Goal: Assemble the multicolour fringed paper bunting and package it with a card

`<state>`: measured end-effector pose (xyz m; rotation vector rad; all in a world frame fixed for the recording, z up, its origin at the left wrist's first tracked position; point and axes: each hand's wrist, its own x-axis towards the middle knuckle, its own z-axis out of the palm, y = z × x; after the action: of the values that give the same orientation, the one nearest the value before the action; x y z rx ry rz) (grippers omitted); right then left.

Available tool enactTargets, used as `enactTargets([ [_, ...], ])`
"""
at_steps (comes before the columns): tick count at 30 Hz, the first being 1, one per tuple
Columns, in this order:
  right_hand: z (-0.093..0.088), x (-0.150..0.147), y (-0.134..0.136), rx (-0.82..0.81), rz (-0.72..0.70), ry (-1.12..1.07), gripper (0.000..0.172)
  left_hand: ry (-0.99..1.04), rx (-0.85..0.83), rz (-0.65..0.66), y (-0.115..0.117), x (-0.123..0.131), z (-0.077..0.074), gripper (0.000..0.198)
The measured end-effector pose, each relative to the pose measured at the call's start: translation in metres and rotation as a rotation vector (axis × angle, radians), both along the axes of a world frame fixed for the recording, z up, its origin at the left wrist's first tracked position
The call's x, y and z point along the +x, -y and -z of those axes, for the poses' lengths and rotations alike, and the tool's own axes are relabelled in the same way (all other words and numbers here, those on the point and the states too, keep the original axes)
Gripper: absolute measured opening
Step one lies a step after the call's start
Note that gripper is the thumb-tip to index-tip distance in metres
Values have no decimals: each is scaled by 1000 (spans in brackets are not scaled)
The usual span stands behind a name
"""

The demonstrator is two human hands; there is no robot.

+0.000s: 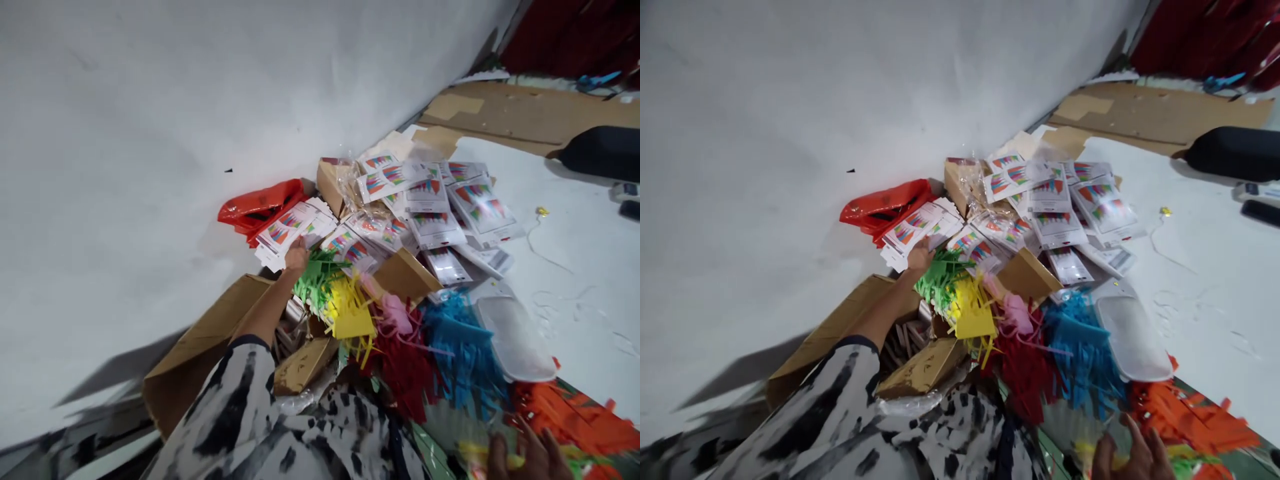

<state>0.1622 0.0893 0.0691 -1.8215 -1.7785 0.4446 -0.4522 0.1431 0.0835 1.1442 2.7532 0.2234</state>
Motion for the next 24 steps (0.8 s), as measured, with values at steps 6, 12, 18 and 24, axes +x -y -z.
enactTargets([
  [6,-4,-70,-11,98,-138,102,59,29,-143,25,2,-47,24,40],
  [12,6,-92,-14,3,-201,117,44,80,-156,66,14,-87,14,24],
  [18,10,-108,-8,-67,-230,89,45,102,-107,112,22,-98,14,34],
  [24,9,-112,3,-92,-195,72,41,81,-71,117,27,-91,21,44],
])
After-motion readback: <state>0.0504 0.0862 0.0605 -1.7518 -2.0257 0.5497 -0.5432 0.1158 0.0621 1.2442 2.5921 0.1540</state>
